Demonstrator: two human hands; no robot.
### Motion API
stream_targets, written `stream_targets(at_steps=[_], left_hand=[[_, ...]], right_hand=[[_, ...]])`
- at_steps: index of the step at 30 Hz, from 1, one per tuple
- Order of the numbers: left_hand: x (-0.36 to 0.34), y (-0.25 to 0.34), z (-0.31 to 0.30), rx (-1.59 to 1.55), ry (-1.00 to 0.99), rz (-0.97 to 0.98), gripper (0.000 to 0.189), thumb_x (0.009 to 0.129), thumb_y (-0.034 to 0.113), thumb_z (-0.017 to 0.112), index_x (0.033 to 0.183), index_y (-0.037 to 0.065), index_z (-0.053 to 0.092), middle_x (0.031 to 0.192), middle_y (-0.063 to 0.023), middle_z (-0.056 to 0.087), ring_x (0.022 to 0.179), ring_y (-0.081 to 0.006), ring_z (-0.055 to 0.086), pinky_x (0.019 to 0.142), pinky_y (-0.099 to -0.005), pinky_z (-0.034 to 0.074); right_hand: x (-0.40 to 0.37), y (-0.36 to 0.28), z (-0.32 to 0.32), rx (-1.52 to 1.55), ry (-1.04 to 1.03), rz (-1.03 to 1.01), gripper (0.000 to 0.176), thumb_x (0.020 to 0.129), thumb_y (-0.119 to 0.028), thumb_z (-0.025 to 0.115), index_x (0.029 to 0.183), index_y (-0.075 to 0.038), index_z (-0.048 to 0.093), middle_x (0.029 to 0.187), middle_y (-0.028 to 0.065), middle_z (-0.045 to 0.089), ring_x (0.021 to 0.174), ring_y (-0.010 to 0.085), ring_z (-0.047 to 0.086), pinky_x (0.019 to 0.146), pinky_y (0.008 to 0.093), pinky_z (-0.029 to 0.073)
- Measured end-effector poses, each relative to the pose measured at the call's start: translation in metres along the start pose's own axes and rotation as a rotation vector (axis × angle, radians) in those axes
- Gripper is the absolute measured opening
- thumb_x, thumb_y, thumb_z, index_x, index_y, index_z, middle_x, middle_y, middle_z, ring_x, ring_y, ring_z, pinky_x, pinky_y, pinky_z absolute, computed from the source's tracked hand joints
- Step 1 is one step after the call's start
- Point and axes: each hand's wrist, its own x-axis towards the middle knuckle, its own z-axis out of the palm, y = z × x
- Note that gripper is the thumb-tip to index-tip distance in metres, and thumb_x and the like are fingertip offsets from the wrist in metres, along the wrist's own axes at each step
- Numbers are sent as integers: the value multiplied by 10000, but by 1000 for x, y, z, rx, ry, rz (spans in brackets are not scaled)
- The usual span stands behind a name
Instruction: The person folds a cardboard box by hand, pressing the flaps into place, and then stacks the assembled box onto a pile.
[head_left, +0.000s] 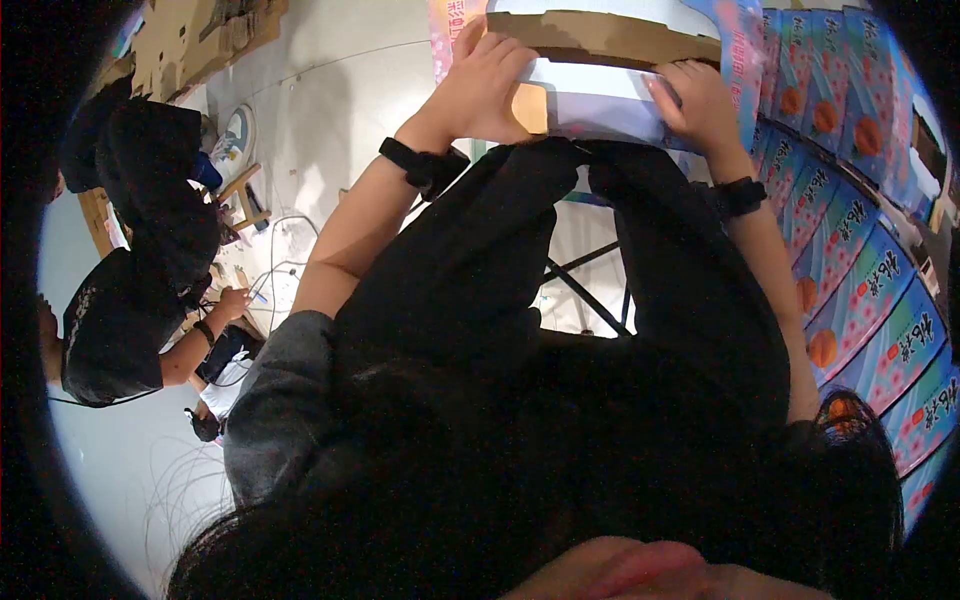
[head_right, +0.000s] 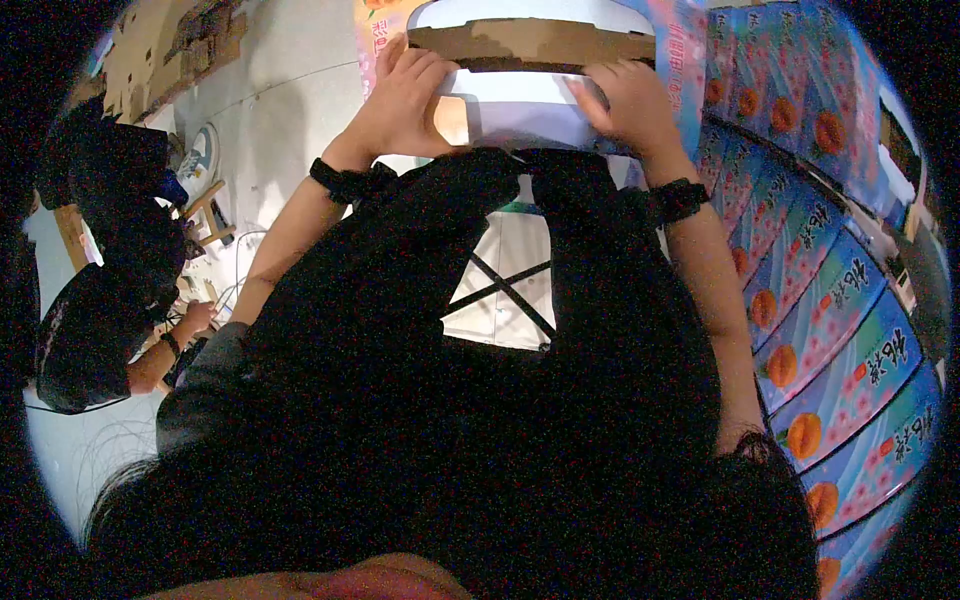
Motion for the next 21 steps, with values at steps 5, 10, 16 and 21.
stream_targets(at_steps=[5, 10, 16, 21], left_hand=[[0, -2, -1, 26, -26, 2, 921, 527, 602, 810, 1216, 56, 536, 1177, -142, 560, 1212, -329, 487, 1136, -590, 134], [38, 26, -17, -1, 135, 93, 682, 743, 540, 718, 1203, 65, 552, 1174, -150, 573, 1174, -324, 509, 1100, -519, 250], [51, 27, 50, -150, 158, 3, 415, 892, 434, 581, 1071, 61, 620, 1039, -127, 623, 972, -319, 593, 836, -412, 446], [51, 26, 56, -126, 21, -110, 457, 901, 477, 535, 893, 41, 668, 916, -166, 640, 873, -341, 617, 794, -440, 447]], right_hand=[[-2, 0, 7, -44, -62, 78, 280, 865, -329, 644, 797, -57, 637, 745, 157, 640, 736, 340, 625, 677, 454, 473], [-4, 2, 16, -19, -43, 98, 286, 865, -323, 649, 753, -61, 627, 673, 143, 624, 658, 336, 627, 609, 440, 478], [-1, -4, 12, 15, -12, 90, 242, 877, -237, 629, 741, -40, 594, 670, 159, 596, 640, 359, 603, 580, 448, 456], [-1, -3, 6, 30, -64, 173, 162, 852, -192, 649, 843, -33, 618, 770, 167, 622, 741, 357, 613, 663, 435, 472]])
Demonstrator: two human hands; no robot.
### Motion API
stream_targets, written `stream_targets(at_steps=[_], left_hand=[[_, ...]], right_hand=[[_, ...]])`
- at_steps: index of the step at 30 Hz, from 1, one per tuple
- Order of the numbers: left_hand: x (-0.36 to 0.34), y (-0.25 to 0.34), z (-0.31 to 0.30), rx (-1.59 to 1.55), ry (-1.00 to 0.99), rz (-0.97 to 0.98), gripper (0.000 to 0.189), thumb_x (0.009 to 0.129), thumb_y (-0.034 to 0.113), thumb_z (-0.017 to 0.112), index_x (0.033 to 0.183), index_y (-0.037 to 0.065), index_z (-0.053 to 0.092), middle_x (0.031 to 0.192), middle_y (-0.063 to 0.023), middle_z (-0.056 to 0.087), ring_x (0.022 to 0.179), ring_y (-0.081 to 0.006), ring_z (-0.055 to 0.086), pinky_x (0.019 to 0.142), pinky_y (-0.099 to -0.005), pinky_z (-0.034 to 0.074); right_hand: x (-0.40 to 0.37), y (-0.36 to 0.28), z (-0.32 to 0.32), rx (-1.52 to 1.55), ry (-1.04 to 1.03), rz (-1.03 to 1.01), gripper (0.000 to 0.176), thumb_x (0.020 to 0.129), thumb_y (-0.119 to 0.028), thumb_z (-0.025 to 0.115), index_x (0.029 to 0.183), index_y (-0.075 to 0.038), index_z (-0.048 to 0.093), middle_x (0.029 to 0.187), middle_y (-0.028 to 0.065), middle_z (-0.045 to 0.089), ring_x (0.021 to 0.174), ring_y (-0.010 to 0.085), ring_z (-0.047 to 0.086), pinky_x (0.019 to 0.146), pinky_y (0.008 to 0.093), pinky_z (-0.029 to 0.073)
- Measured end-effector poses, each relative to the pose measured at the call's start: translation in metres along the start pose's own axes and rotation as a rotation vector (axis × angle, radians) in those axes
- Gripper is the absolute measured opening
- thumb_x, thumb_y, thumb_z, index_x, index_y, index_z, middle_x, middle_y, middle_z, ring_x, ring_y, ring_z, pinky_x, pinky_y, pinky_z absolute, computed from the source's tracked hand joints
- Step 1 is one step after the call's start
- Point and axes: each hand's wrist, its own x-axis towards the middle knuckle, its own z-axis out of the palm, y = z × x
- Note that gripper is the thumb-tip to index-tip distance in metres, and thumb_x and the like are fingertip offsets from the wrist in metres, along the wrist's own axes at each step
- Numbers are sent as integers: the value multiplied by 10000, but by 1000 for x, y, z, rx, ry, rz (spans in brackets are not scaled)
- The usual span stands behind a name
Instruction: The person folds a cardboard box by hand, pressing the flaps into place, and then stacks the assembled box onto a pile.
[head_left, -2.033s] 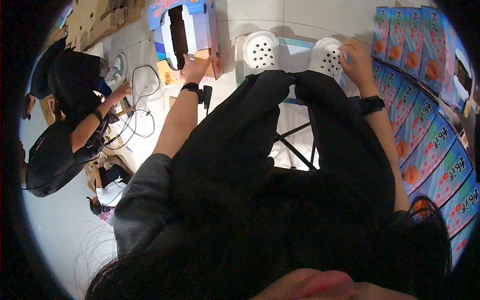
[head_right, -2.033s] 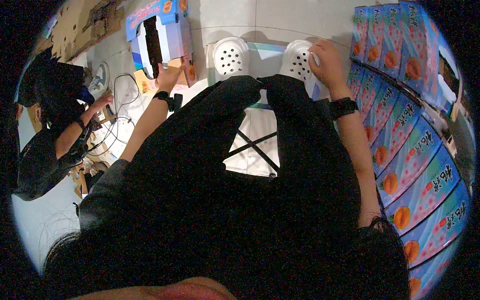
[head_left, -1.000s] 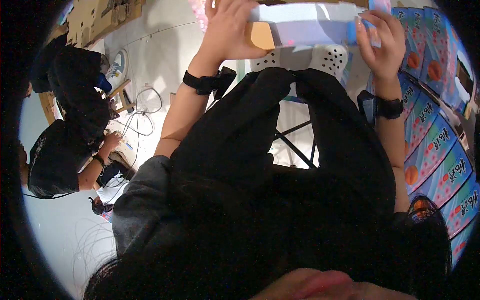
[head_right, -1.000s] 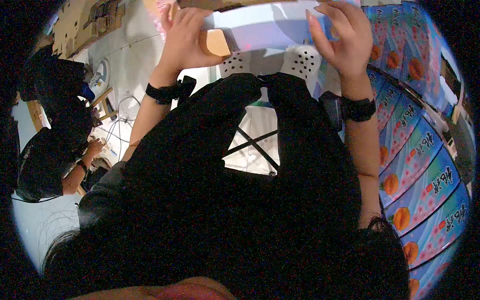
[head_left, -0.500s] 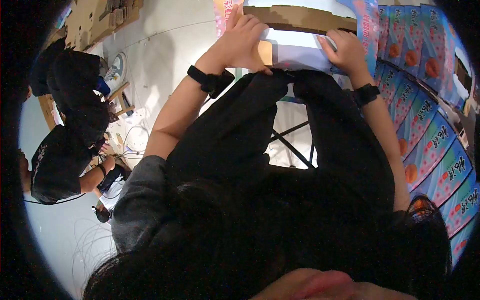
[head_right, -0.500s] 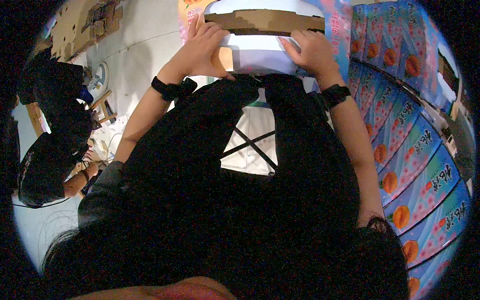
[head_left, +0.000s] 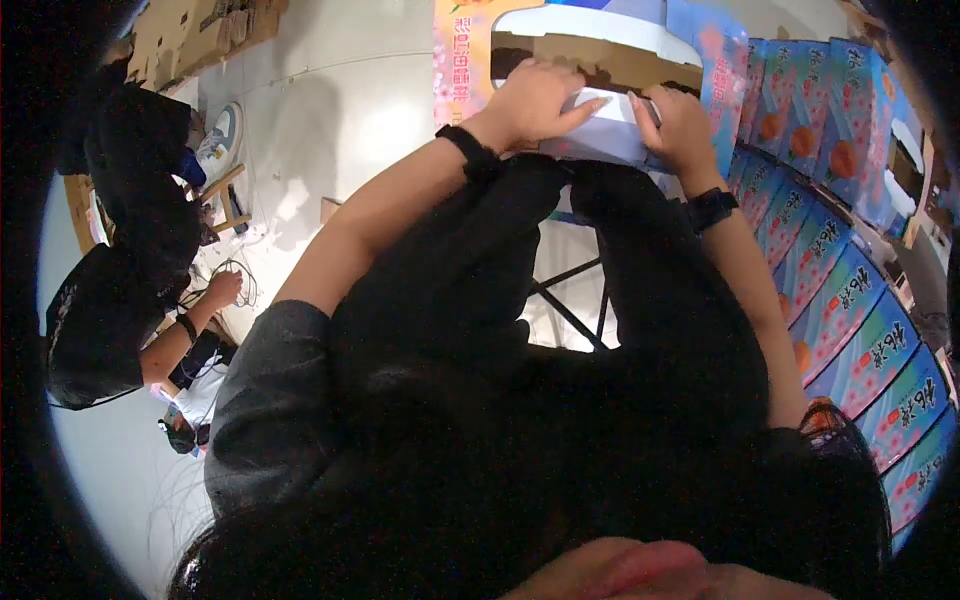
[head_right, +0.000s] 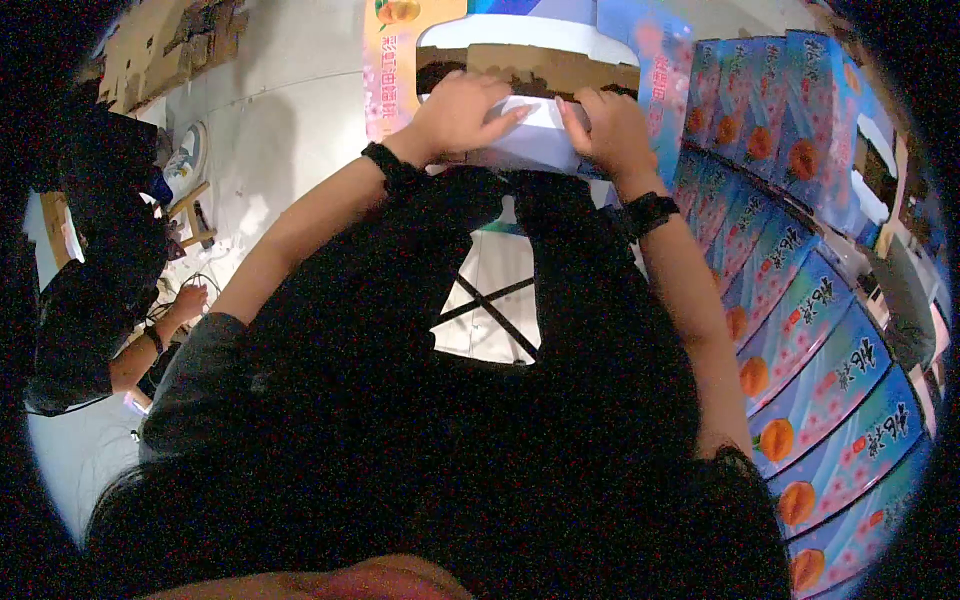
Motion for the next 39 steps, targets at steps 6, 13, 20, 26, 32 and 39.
stream_targets(at_steps=[6, 13, 20, 26, 32, 39], left_hand=[[-3, 3, -5, -18, 40, -3, 437, 912, 433, 513, 839, 32, 671, 859, -160, 659, 860, -336, 624, 787, -432, 442], [-10, 3, 0, 43, 55, 6, 302, 932, 270, 486, 833, 54, 672, 828, -124, 678, 836, -301, 636, 796, -417, 447], [-14, 8, 1, 75, 65, 15, 271, 938, 249, 488, 868, 48, 656, 846, -136, 668, 834, -313, 625, 808, -417, 447], [-12, 5, 6, 96, 94, 21, 287, 938, 259, 480, 834, 61, 660, 842, -114, 686, 826, -289, 641, 805, -409, 438], [-10, -1, 11, 87, 105, 42, 300, 944, 264, 468, 832, 63, 660, 822, -118, 685, 794, -303, 644, 780, -425, 446], [0, -7, 11, 19, 1, -16, 350, 961, 274, 426, 846, 40, 659, 854, -156, 677, 839, -339, 633, 798, -453, 457]], right_hand=[[25, -3, -17, -82, 392, -183, 318, 829, -197, 676, 1098, -34, 629, 1087, 160, 651, 1052, 340, 591, 944, 430, 430], [78, 9, -48, -269, 499, -41, 338, 885, -211, 596, 1154, -9, 615, 1251, 205, 586, 1163, 409, 536, 1054, 518, 347], [104, 37, -46, -294, 346, -11, 185, 883, -153, 586, 779, -5, 629, 740, 192, 589, 752, 375, 588, 846, 486, 471], [108, 48, -27, -287, 389, 43, 257, 832, -178, 668, 654, 3, 628, 699, 183, 560, 706, 368, 569, 670, 463, 460], [107, 52, -19, -296, 440, 27, 258, 817, -178, 681, 637, 1, 636, 705, 161, 575, 721, 359, 567, 685, 463, 465], [95, 45, -12, -322, 364, 34, 416, 799, -194, 703, 1167, -83, 542, 1175, 194, 540, 1124, 351, 492, 1006, 437, 366]])
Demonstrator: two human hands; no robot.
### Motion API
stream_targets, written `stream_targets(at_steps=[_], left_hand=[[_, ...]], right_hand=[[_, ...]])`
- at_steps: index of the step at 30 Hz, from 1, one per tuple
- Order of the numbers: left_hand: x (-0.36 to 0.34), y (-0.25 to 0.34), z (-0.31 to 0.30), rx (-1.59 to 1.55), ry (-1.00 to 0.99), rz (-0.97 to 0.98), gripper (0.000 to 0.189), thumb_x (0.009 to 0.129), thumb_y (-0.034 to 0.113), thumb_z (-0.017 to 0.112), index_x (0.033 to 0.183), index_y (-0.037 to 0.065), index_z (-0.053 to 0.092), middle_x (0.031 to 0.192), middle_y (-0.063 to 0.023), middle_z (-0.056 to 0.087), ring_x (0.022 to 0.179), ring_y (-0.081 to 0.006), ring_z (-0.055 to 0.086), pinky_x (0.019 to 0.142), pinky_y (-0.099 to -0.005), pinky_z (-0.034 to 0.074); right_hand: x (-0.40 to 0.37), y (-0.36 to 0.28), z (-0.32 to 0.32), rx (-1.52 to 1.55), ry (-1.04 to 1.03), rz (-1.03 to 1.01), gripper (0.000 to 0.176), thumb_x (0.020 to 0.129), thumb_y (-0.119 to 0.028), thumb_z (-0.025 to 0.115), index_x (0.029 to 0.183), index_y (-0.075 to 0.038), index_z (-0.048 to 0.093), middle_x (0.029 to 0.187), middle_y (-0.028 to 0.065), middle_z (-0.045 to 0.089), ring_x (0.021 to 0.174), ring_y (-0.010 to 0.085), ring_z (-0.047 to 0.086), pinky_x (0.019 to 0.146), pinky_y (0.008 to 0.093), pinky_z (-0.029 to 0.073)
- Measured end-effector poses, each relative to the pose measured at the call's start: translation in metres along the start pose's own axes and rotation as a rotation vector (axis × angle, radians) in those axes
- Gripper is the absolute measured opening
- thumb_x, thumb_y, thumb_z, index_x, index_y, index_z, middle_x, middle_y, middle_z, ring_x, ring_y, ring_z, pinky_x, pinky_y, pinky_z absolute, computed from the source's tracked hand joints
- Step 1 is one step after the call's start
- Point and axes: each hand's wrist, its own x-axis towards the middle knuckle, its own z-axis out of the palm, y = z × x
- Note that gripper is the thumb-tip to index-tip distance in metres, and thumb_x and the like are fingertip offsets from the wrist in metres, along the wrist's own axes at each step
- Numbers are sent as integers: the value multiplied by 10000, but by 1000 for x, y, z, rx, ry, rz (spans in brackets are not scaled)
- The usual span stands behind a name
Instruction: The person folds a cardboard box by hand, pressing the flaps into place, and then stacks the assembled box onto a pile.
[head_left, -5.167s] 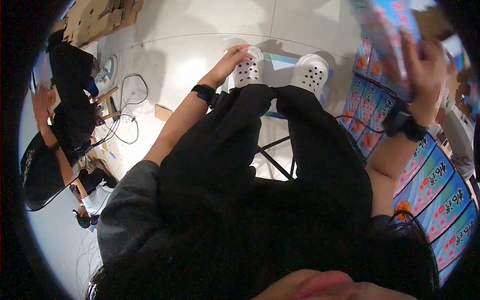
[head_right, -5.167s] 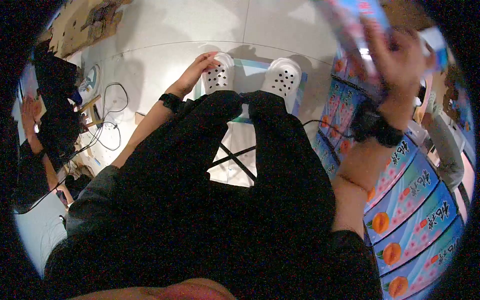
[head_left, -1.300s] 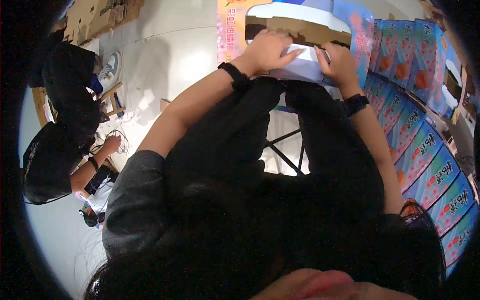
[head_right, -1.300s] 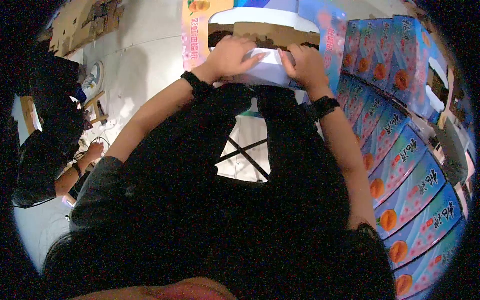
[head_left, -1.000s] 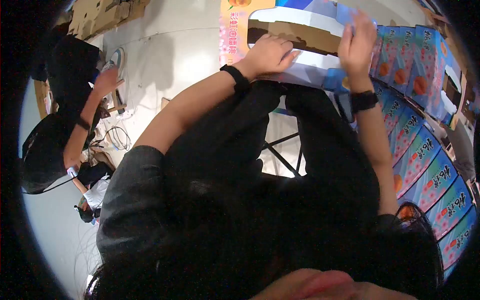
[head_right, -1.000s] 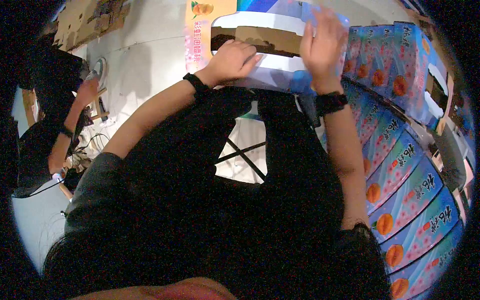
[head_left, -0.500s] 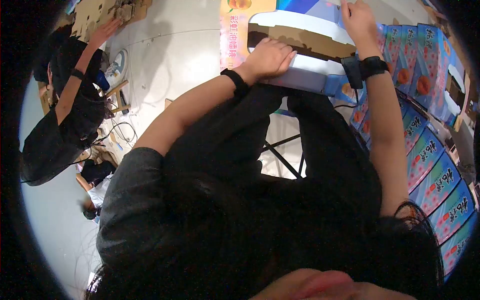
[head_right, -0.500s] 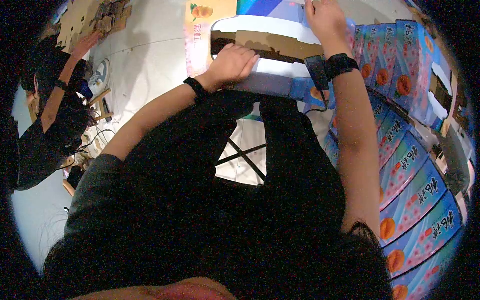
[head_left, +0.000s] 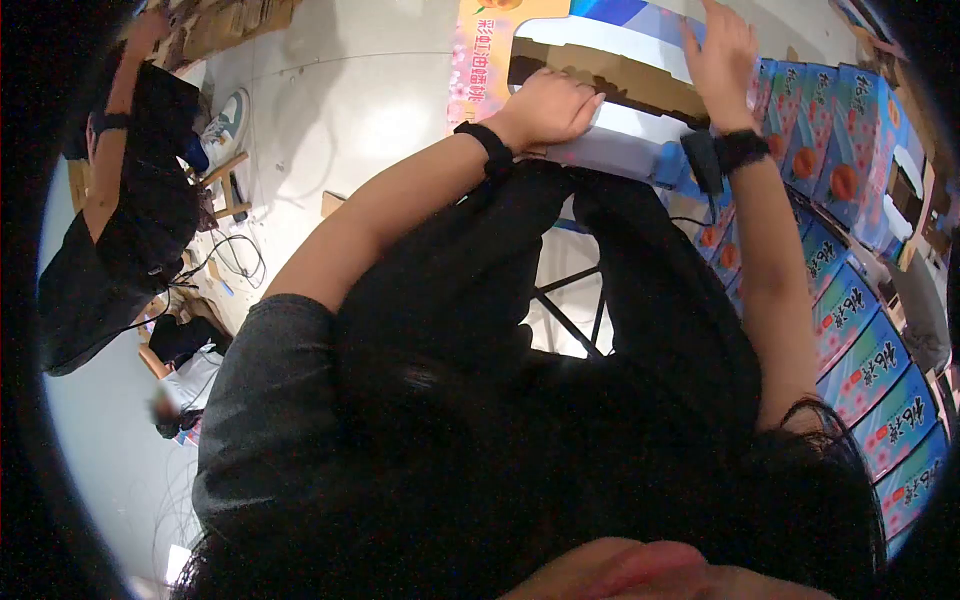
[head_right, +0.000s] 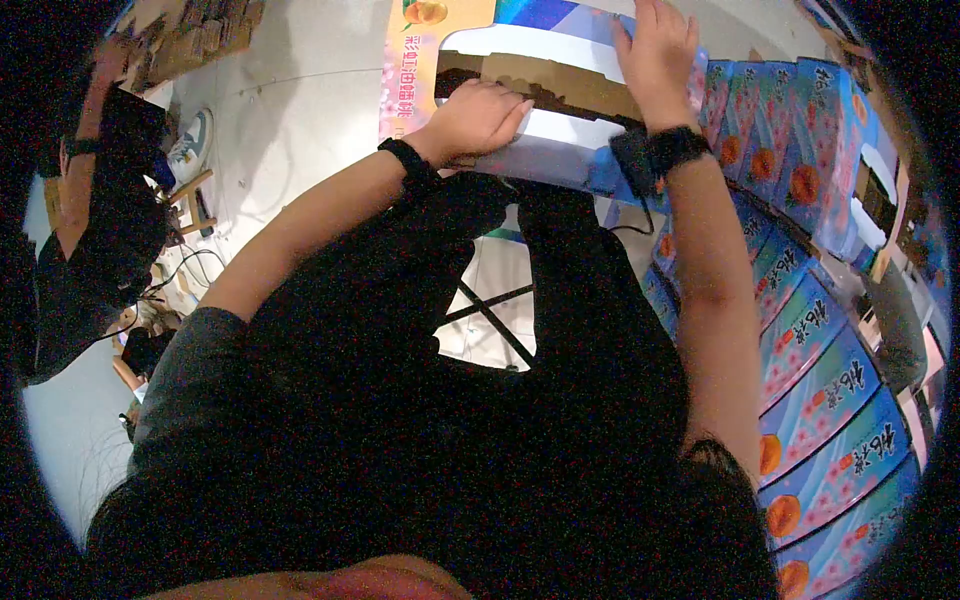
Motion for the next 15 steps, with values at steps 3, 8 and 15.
stream_targets(at_steps=[3, 8, 15], left_hand=[[0, -1, 1, -4, 3, -8, 373, 956, 278, 414, 832, 38, 670, 850, -153, 683, 831, -343, 641, 801, -463, 460], [1, 3, -1, -14, 20, -28, 382, 957, 274, 409, 830, 32, 675, 848, -163, 685, 820, -357, 643, 797, -473, 465], [1, 1, -1, 0, 57, -12, 368, 947, 267, 433, 809, 29, 677, 805, -164, 682, 775, -354, 644, 749, -471, 486]], right_hand=[[-20, -33, -37, 179, -30, -35, 424, 860, -189, 651, 1245, -34, 569, 1196, 217, 582, 1117, 377, 538, 1008, 430, 389], [-83, -43, -53, 350, -301, -78, 346, 877, -296, 617, 1093, -26, 637, 996, 178, 653, 937, 350, 609, 855, 412, 452], [-100, -32, -36, 258, -387, -125, 234, 846, -281, 626, 848, -48, 635, 810, 132, 657, 788, 312, 618, 712, 417, 437]])
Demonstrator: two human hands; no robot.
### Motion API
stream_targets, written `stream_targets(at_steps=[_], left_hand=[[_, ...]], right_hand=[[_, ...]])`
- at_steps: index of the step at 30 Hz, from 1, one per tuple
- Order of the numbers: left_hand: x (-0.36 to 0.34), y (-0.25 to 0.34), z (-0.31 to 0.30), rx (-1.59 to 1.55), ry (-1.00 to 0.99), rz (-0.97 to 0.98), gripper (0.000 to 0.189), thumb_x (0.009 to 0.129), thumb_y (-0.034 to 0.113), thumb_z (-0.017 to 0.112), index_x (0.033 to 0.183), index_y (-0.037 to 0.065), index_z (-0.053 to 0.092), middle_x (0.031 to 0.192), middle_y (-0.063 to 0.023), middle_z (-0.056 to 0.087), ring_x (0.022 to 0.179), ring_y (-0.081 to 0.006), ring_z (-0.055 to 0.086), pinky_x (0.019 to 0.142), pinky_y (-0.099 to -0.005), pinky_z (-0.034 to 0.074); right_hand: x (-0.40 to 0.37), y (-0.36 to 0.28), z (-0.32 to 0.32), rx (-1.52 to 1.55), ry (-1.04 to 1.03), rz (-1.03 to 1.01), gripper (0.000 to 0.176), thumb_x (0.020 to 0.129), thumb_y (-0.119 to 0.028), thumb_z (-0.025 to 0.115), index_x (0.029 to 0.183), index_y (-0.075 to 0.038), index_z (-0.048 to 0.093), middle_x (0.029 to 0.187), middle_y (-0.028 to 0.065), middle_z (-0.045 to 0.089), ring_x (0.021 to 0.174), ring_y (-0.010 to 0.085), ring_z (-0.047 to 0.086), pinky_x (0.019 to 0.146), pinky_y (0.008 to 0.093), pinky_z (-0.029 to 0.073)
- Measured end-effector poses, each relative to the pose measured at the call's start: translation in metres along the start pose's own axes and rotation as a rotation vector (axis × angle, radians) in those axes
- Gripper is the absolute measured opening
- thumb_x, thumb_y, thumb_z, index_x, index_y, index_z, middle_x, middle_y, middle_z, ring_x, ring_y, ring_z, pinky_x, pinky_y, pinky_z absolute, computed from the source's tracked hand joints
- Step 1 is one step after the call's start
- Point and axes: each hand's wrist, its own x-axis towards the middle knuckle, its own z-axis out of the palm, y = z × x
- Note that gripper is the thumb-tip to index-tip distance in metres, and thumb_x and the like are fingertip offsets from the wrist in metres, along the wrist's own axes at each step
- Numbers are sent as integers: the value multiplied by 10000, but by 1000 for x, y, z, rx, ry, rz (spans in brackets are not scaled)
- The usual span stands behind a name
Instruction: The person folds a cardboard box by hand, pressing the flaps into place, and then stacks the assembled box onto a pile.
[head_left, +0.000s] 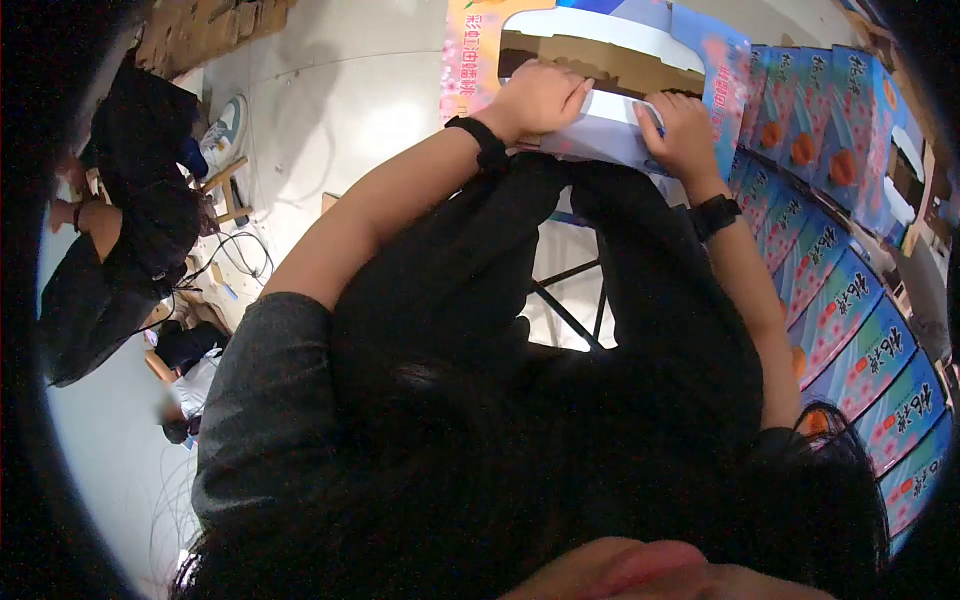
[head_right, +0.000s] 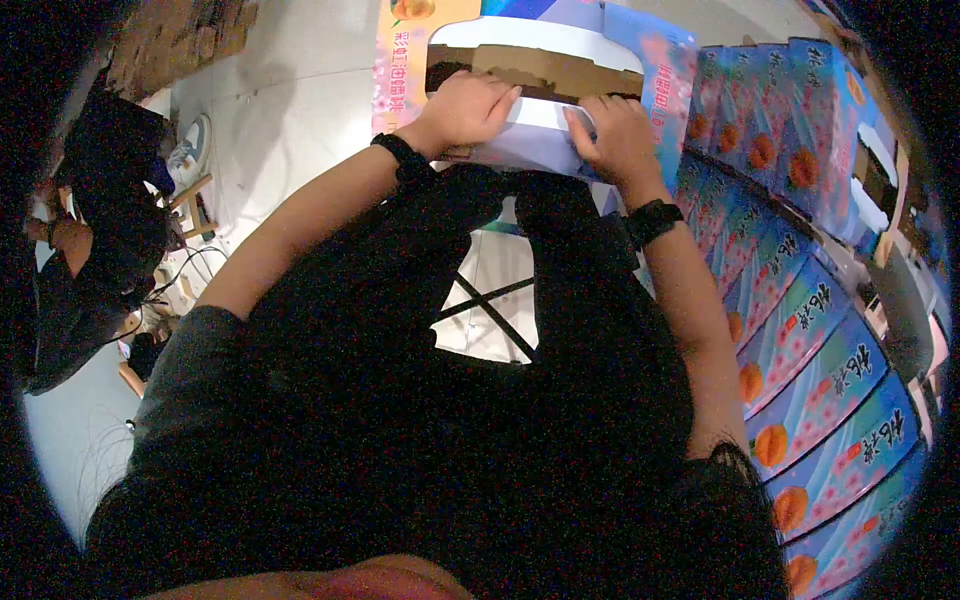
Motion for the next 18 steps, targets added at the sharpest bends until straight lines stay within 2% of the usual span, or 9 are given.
stream_targets(at_steps=[4, 7, 10, 13, 16, 17, 18], left_hand=[[1, 1, -1, 0, 46, 22, 354, 931, 258, 454, 774, 41, 686, 765, -140, 684, 715, -339, 650, 696, -464, 500], [1, 0, -1, 8, 23, 21, 359, 933, 265, 450, 783, 43, 689, 777, -142, 683, 740, -341, 650, 704, -471, 495], [1, 1, 0, -15, 4, 2, 371, 937, 269, 443, 770, 40, 682, 781, -144, 682, 758, -351, 646, 721, -476, 488], [0, 3, -3, -30, -20, -14, 378, 939, 270, 434, 765, 34, 672, 797, -152, 681, 777, -361, 642, 742, -479, 481], [-1, 3, -4, -60, 47, -1, 353, 933, 255, 446, 769, 33, 666, 804, -165, 675, 778, -359, 640, 740, -478, 478], [-1, 3, -4, -77, 41, 6, 337, 929, 243, 456, 769, 32, 665, 793, -161, 674, 775, -351, 641, 731, -474, 477], [-1, 4, -5, -80, 26, -4, 333, 928, 240, 458, 771, 32, 665, 791, -159, 674, 774, -349, 640, 729, -473, 477]], right_hand=[[-1, 3, 4, 24, 59, -10, 211, 839, -269, 629, 820, -59, 627, 779, 127, 651, 763, 310, 620, 699, 412, 434], [-2, 3, 4, 28, 44, 8, 211, 835, -260, 636, 827, -50, 625, 810, 128, 649, 781, 310, 613, 710, 425, 435], [-1, 0, -2, 41, -29, 76, 288, 818, -231, 660, 1009, -18, 632, 989, 173, 648, 920, 338, 606, 808, 423, 462], [5, -14, -12, 106, 126, 87, 486, 812, -202, 670, 1235, 6, 552, 1231, 225, 571, 1132, 373, 543, 980, 438, 422], [2, -9, -17, 88, 286, 17, 606, 816, -181, 666, 1350, 21, 461, 1359, 251, 487, 1269, 390, 456, 1095, 468, 322], [3, -7, -23, 106, 269, 78, 590, 827, -167, 655, 1339, 51, 461, 1386, 258, 468, 1307, 395, 424, 1120, 495, 272], [8, -7, -32, 60, 272, 77, 599, 827, -163, 654, 1344, 62, 451, 1393, 264, 459, 1314, 402, 416, 1122, 492, 271]])
